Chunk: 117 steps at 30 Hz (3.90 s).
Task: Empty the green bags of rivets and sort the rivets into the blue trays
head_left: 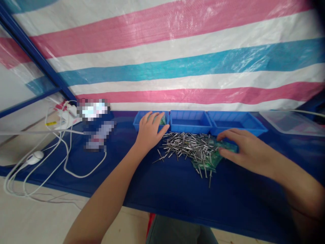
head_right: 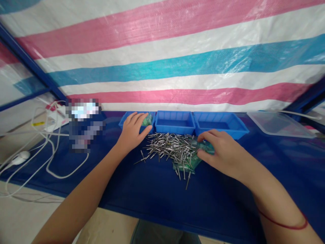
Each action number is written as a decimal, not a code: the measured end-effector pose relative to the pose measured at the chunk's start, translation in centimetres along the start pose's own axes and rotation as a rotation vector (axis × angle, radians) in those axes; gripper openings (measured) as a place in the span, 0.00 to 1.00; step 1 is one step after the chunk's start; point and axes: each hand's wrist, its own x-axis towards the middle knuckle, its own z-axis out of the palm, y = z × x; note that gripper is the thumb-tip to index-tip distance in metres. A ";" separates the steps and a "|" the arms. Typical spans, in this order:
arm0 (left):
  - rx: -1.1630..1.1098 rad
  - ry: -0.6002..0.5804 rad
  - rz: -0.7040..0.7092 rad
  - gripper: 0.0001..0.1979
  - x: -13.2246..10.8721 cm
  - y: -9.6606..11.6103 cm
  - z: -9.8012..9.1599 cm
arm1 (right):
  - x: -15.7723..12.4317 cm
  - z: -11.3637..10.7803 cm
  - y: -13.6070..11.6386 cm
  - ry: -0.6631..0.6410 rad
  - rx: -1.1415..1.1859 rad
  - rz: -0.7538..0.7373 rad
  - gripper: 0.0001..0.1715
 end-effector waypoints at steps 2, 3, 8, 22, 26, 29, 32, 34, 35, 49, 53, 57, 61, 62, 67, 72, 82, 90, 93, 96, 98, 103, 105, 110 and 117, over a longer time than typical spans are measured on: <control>-0.032 0.037 0.032 0.24 0.0 0.5 -0.4 | -0.3 0.2 1.1 -0.101 0.002 0.002 0.24; -0.052 0.050 0.049 0.24 0.0 0.9 -0.6 | -0.4 0.4 1.5 -0.143 0.008 0.015 0.28; -0.173 0.032 0.173 0.15 -0.5 2.8 -1.2 | -0.6 0.4 1.2 -0.218 0.086 0.067 0.29; -0.337 -0.112 0.301 0.12 -0.9 4.0 -0.5 | -1.5 0.1 3.5 -0.208 0.079 0.157 0.22; -0.349 -0.121 0.302 0.11 -1.0 4.0 -0.5 | -1.4 0.0 3.0 -0.208 0.039 0.175 0.20; -0.358 -0.133 0.307 0.11 -0.9 4.1 -0.6 | -1.3 -0.2 2.9 -0.190 0.027 0.180 0.16; -0.362 -0.143 0.303 0.11 -0.8 4.1 -0.7 | -1.2 -0.4 3.2 -0.188 0.032 0.202 0.11; -0.366 -0.144 0.302 0.11 -0.8 4.1 -0.8 | -1.1 -0.6 3.4 -0.171 0.039 0.204 0.10; -0.370 -0.146 0.302 0.11 -0.8 4.1 -0.9 | -1.1 -0.8 3.4 -0.158 0.045 0.193 0.10; -0.382 -0.221 0.311 0.11 -0.8 4.1 -0.7 | -1.4 0.5 4.1 -0.171 0.039 0.147 0.11; -0.387 -0.233 0.313 0.11 -0.8 4.1 -0.7 | -1.2 -0.3 3.7 -0.185 0.023 0.169 0.08; -0.390 -0.233 0.311 0.11 -0.8 4.2 -0.8 | -1.2 -0.9 3.9 -0.177 0.070 0.143 0.08; -0.393 -0.242 0.311 0.11 -0.9 4.1 -0.7 | -1.6 -1.8 4.6 -0.125 0.112 0.115 0.09; -0.395 -0.247 0.313 0.11 -0.9 4.0 -0.6 | -1.7 -2.1 4.7 -0.093 0.108 0.120 0.08; -0.429 -0.274 0.287 0.12 -1.1 4.1 -0.5 | -1.9 -3.8 3.0 0.245 0.011 0.220 0.08; -0.634 -0.302 0.200 0.20 -1.3 5.1 -0.9 | -0.7 -2.7 -1.4 0.530 0.475 0.226 0.11; -0.900 -0.415 -0.030 0.16 -1.6 6.2 -1.1 | 0.6 0.3 -3.1 0.384 0.996 0.282 0.13; -0.969 -0.374 -0.164 0.16 -1.6 6.4 -0.6 | 0.4 0.9 -3.1 0.290 1.129 0.274 0.11; -0.978 -0.399 -0.190 0.21 -1.5 6.2 -0.6 | 0.3 0.8 -3.2 0.271 1.191 0.271 0.12; -0.943 -0.452 -0.135 0.17 -1.5 5.9 -0.6 | 0.3 0.7 -3.5 0.255 1.239 0.276 0.12; -0.903 -0.462 -0.102 0.13 -1.5 5.9 -0.7 | 0.4 0.7 -3.6 0.251 1.261 0.281 0.12; -0.960 -0.449 -0.133 0.14 -1.4 5.9 -0.8 | 0.5 0.7 -3.7 0.272 1.262 0.305 0.13; -1.016 -0.445 -0.141 0.14 -1.4 6.0 -0.8 | 0.6 0.7 -3.7 0.262 1.213 0.338 0.16; -1.060 -0.402 -0.190 0.14 -1.4 6.2 -0.7 | 0.7 0.8 -3.7 0.144 1.202 0.387 0.20; -1.046 -0.409 -0.211 0.15 -1.6 6.1 -0.5 | 0.5 1.0 -3.6 0.169 1.162 0.333 0.17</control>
